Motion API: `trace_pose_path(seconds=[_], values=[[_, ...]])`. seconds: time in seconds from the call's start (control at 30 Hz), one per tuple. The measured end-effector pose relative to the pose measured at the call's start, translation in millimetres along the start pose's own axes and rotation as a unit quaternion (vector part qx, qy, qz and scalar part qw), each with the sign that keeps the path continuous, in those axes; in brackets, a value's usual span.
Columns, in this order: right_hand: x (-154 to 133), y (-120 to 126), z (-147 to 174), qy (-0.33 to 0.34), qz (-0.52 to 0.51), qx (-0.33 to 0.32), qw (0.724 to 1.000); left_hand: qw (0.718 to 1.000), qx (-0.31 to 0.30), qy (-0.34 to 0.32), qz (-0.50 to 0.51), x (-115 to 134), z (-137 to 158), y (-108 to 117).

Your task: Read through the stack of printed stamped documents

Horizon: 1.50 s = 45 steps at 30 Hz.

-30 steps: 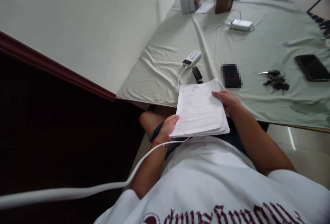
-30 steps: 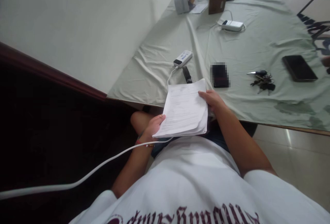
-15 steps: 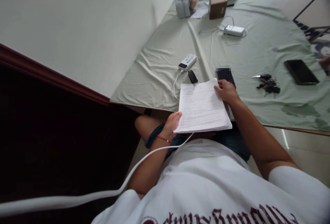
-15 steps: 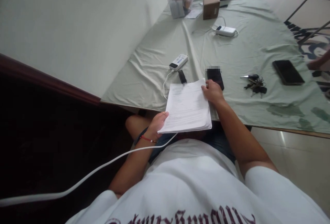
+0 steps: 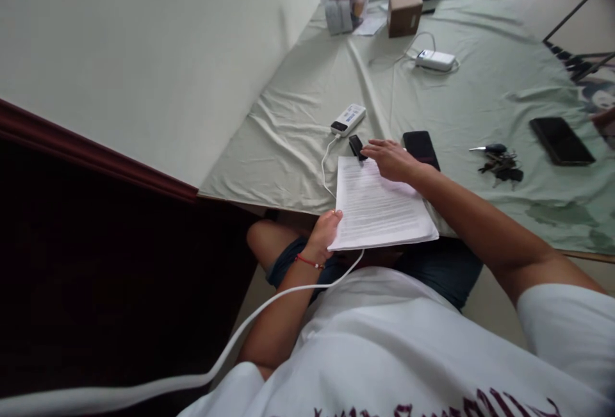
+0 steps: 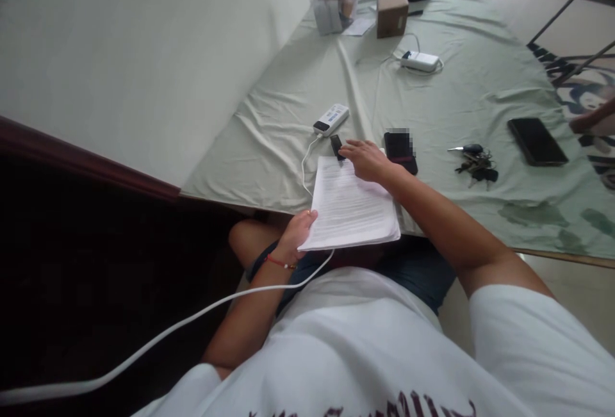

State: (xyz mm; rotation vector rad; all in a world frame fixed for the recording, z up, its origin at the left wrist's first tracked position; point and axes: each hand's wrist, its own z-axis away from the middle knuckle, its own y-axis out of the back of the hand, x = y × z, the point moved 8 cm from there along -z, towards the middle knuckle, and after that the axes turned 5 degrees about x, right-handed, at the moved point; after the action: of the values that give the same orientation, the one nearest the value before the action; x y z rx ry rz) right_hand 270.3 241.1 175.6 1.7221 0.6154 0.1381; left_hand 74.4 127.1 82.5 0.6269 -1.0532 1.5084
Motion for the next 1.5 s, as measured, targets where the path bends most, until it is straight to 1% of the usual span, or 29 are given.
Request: trace_pose_path(seconds=[0.13,0.27,0.47,0.6,0.67,0.73,0.8,0.87,0.9,0.93,1.0,1.07,1.13,1.2,1.27,1.3,1.33,1.43,1.5], values=[[-7.1,-8.2,3.0,-0.012,0.025,-0.018,0.999,1.000,0.000,0.009,0.007,-6.7,-0.7,-2.0],[-11.2,-12.2,6.3,-0.036,0.020,-0.001,0.999,1.000,-0.004,0.013,0.017,-13.0,-0.1,-3.3],[-10.9,-16.7,5.5,-0.052,0.005,-0.009,0.999,1.000,0.011,0.006,0.021,-15.9,-0.4,-4.2],[-7.6,-8.5,5.1,-0.075,-0.021,0.023,0.997,1.000,0.008,-0.002,0.010,-16.6,5.0,-0.4],[-3.8,-0.1,11.6,-0.103,-0.053,0.056,0.992,1.000,0.012,-0.011,-0.002,-19.5,11.2,5.0],[2.8,10.8,25.5,-0.146,-0.085,0.113,0.979,0.999,0.029,-0.027,-0.013,-24.2,18.9,12.9],[10.4,20.2,46.9,-0.203,-0.100,0.179,0.957,0.997,0.058,-0.048,-0.022,-29.5,26.6,22.2],[16.1,22.1,71.1,-0.260,-0.106,0.224,0.933,0.993,0.090,-0.077,-0.030,-33.0,33.3,31.3],[18.2,19.4,82.5,-0.288,-0.117,0.232,0.922,0.990,0.101,-0.092,-0.033,-34.0,36.0,35.1],[20.0,13.9,92.4,-0.314,-0.137,0.229,0.911,0.988,0.108,-0.106,-0.038,-34.6,38.2,38.1],[21.9,-3.0,106.8,-0.354,-0.205,0.195,0.891,0.984,0.111,-0.132,-0.051,-34.6,41.8,43.1],[21.8,-19.5,114.7,-0.374,-0.278,0.158,0.870,0.980,0.111,-0.152,-0.068,-33.8,45.4,48.1],[21.7,-29.9,118.1,-0.383,-0.339,0.140,0.848,0.979,0.107,-0.155,-0.079,-35.2,49.2,52.3],[20.8,-38.6,118.9,-0.389,-0.402,0.121,0.820,0.980,0.104,-0.143,-0.087,-38.7,53.3,55.0],[17.0,-44.9,118.7,-0.384,-0.459,0.097,0.796,0.982,0.105,-0.130,-0.092,-41.6,57.5,55.7],[14.3,-45.8,118.7,-0.374,-0.479,0.091,0.789,0.981,0.109,-0.128,-0.094,-42.0,59.4,55.6],[11.1,-45.4,118.9,-0.358,-0.495,0.088,0.787,0.981,0.114,-0.129,-0.093,-41.7,60.9,55.1],[2.8,-40.2,123.4,-0.303,-0.521,0.095,0.793,0.981,0.117,-0.129,-0.085,-41.0,62.1,51.6],[1.8,-37.5,130.3,-0.290,-0.534,0.114,0.786,0.983,0.113,-0.119,-0.078,-42.5,60.7,49.2]])
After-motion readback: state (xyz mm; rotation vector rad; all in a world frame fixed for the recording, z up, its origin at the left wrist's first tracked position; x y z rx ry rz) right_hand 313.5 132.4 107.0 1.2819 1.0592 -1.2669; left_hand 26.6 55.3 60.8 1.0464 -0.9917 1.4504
